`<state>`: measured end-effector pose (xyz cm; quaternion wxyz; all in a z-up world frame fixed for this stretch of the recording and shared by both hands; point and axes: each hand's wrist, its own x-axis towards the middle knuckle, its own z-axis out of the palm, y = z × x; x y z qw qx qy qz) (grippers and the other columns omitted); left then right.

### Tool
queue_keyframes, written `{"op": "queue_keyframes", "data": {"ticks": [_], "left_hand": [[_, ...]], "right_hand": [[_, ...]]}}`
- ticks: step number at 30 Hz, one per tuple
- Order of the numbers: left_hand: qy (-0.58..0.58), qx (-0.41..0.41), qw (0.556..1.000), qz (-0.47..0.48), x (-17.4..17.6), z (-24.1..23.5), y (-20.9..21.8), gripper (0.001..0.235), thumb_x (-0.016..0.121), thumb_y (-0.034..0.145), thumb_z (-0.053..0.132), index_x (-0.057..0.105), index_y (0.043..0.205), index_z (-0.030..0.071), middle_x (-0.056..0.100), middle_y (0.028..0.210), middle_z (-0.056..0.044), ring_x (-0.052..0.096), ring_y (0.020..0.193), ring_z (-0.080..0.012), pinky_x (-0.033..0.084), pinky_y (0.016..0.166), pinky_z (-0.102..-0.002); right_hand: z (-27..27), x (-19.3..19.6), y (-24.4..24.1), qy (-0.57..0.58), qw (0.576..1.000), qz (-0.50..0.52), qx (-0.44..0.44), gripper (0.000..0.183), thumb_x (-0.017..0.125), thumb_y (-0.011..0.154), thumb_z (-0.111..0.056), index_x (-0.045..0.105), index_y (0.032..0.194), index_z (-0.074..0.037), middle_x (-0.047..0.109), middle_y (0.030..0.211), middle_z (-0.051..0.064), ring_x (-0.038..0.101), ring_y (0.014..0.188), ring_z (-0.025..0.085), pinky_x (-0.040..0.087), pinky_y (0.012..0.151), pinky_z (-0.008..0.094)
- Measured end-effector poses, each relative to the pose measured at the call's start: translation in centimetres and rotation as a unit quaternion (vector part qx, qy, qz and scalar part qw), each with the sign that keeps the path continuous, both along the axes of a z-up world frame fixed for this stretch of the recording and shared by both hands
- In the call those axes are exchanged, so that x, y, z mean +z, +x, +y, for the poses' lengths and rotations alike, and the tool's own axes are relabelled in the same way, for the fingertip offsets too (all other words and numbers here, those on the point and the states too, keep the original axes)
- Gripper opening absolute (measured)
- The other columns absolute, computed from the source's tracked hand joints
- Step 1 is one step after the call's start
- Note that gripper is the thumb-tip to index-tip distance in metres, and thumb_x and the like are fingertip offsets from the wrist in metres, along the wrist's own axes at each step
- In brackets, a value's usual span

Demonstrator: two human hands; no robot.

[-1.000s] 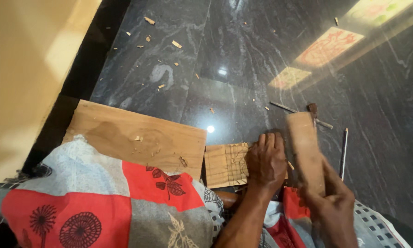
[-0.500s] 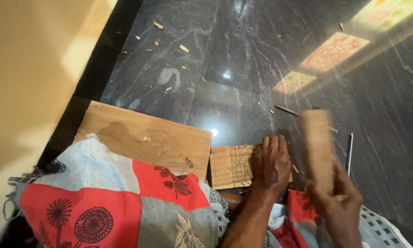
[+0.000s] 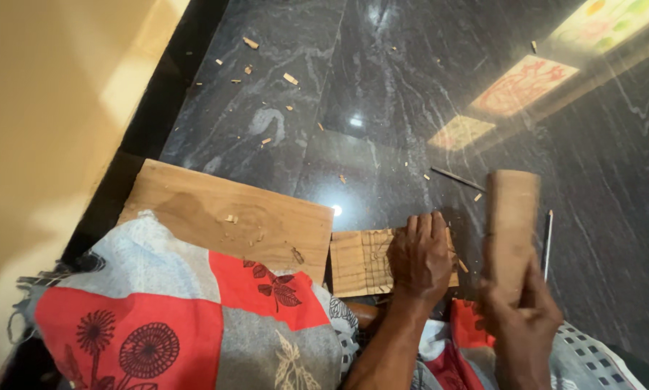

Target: The person carves a design into a rectangular wooden plank using a chisel and a wooden mallet. They repeatedly strike the chisel to remove wood shavings and refine the pattern on the plank's surface.

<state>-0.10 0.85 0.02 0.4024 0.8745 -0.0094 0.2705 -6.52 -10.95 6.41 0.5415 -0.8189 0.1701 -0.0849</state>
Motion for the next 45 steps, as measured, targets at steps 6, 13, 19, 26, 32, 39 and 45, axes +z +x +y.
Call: {"op": "queue_keyframes", "data": {"ticks": [6, 13, 19, 26, 32, 39, 45], "left_hand": [[0.001, -0.009, 1.0, 0.005, -0.4, -0.2, 0.1, 0.028, 0.065, 0.098, 0.013, 0.065, 0.119, -0.005, 0.065, 0.104, -0.014, 0.062, 0.1, -0.0315, 0.052, 0.081, -0.042], [0.002, -0.008, 1.0, 0.019, -0.8, -0.2, 0.0, 0.032, 0.067, 0.089, 0.01, 0.066, 0.117, -0.005, 0.066, 0.105, -0.014, 0.062, 0.099, -0.0314, 0.052, 0.078, -0.043], [-0.005, -0.016, 0.999, 0.036, -0.6, -0.1, -0.1, 0.023, 0.066, 0.084, 0.007, 0.065, 0.106, -0.002, 0.064, 0.103, -0.015, 0.062, 0.101, -0.0339, 0.052, 0.079, -0.044], [0.008, 0.005, 1.0, 0.003, -0.9, -0.3, 0.0, 0.027, 0.063, 0.087, 0.007, 0.066, 0.111, -0.004, 0.064, 0.105, -0.014, 0.061, 0.102, -0.0317, 0.052, 0.081, -0.043], [0.005, 0.022, 1.0, 0.004, -0.8, 0.0, -0.3, 0.03, 0.063, 0.086, 0.008, 0.065, 0.114, -0.003, 0.064, 0.103, -0.014, 0.061, 0.1, -0.0316, 0.051, 0.082, -0.043], [0.017, -0.002, 1.0, 0.02, -0.4, 0.7, -0.5, 0.027, 0.061, 0.08, 0.005, 0.064, 0.107, 0.0, 0.065, 0.104, -0.014, 0.063, 0.101, -0.0341, 0.053, 0.083, -0.045], [-0.037, 0.168, 0.981, -0.095, 2.6, 7.8, 1.4, 0.023, 0.052, 0.088, -0.008, 0.061, 0.107, -0.002, 0.069, 0.108, -0.021, 0.066, 0.098, -0.041, 0.055, 0.081, -0.047]], "right_hand": [[-0.7, -0.9, 0.1, -0.007, 0.999, 0.039, -0.006, 0.077, 0.069, 0.083, 0.001, 0.049, 0.157, -0.007, 0.07, 0.116, 0.013, 0.065, 0.075, 0.013, 0.048, 0.057, 0.026], [-1.1, -1.5, -0.1, 0.028, 0.999, 0.003, 0.016, 0.076, 0.067, 0.082, 0.001, 0.05, 0.156, -0.007, 0.072, 0.113, 0.009, 0.058, 0.062, 0.011, 0.044, 0.047, 0.025], [-0.6, -1.2, -0.5, -0.002, 0.997, 0.008, 0.07, 0.081, 0.069, 0.075, 0.006, 0.048, 0.153, -0.004, 0.071, 0.117, 0.009, 0.067, 0.081, 0.006, 0.051, 0.06, 0.02], [-0.8, -0.9, -0.1, 0.041, 0.998, 0.028, 0.046, 0.078, 0.065, 0.081, 0.005, 0.047, 0.157, -0.004, 0.071, 0.123, 0.013, 0.067, 0.087, 0.016, 0.053, 0.07, 0.027], [-1.1, -2.0, -0.1, -0.09, 0.992, -0.016, 0.089, 0.082, 0.069, 0.077, 0.005, 0.046, 0.156, -0.001, 0.069, 0.129, 0.012, 0.066, 0.103, 0.017, 0.053, 0.082, 0.029], [-2.4, -3.3, -0.3, -0.064, 0.991, -0.045, 0.112, 0.08, 0.07, 0.076, 0.005, 0.047, 0.153, 0.001, 0.066, 0.131, 0.016, 0.065, 0.112, 0.019, 0.053, 0.09, 0.03], [-3.4, -5.0, 0.6, -0.011, 0.995, -0.008, 0.096, 0.08, 0.071, 0.074, 0.001, 0.05, 0.151, -0.001, 0.07, 0.127, 0.015, 0.069, 0.107, 0.018, 0.055, 0.085, 0.027]]}}
